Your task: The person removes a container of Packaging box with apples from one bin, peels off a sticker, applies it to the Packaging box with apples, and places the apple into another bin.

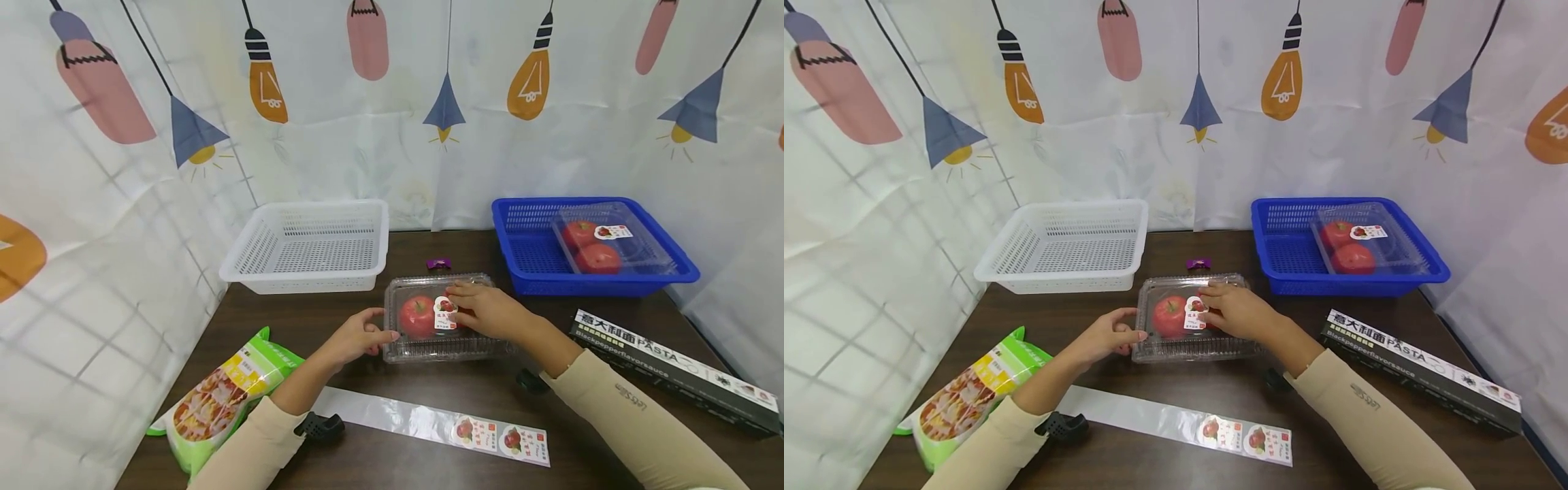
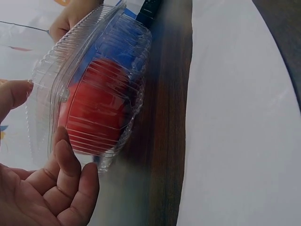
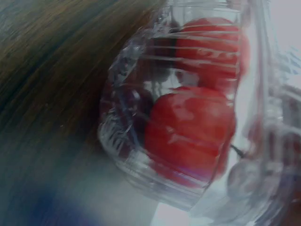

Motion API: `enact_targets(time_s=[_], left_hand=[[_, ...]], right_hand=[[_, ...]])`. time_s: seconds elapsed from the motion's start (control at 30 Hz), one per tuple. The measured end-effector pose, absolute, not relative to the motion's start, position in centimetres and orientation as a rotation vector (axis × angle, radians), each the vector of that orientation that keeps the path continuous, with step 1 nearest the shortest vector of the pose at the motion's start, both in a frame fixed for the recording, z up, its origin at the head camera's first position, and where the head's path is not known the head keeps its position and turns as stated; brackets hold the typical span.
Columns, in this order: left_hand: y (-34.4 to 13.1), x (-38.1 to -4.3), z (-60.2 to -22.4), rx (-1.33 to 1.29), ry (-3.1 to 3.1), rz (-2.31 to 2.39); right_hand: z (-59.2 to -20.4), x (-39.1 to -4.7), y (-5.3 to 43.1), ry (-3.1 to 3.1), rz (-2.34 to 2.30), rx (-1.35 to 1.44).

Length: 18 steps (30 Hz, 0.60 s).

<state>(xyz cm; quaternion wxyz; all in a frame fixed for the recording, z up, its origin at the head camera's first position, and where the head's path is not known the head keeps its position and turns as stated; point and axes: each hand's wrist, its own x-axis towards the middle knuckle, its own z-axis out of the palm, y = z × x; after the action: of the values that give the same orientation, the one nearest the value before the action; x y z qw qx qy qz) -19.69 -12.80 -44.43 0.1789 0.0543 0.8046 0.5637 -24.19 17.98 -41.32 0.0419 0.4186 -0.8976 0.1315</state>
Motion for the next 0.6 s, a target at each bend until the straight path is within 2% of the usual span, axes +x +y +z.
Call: enact_targets(time_s=[0.4, 0.6], left_hand=[[-12.5, -19.8, -43.9, 0.175, 2.317, 1.568], [-12.3, -16.9, -44.3, 0.08, 2.364, 1.514]], right_hand=[[-40.7, -24.2, 18.7, -2.883, 0.505, 1.182], [-39.3, -25.2, 19.0, -2.866, 0.577, 1.116]])
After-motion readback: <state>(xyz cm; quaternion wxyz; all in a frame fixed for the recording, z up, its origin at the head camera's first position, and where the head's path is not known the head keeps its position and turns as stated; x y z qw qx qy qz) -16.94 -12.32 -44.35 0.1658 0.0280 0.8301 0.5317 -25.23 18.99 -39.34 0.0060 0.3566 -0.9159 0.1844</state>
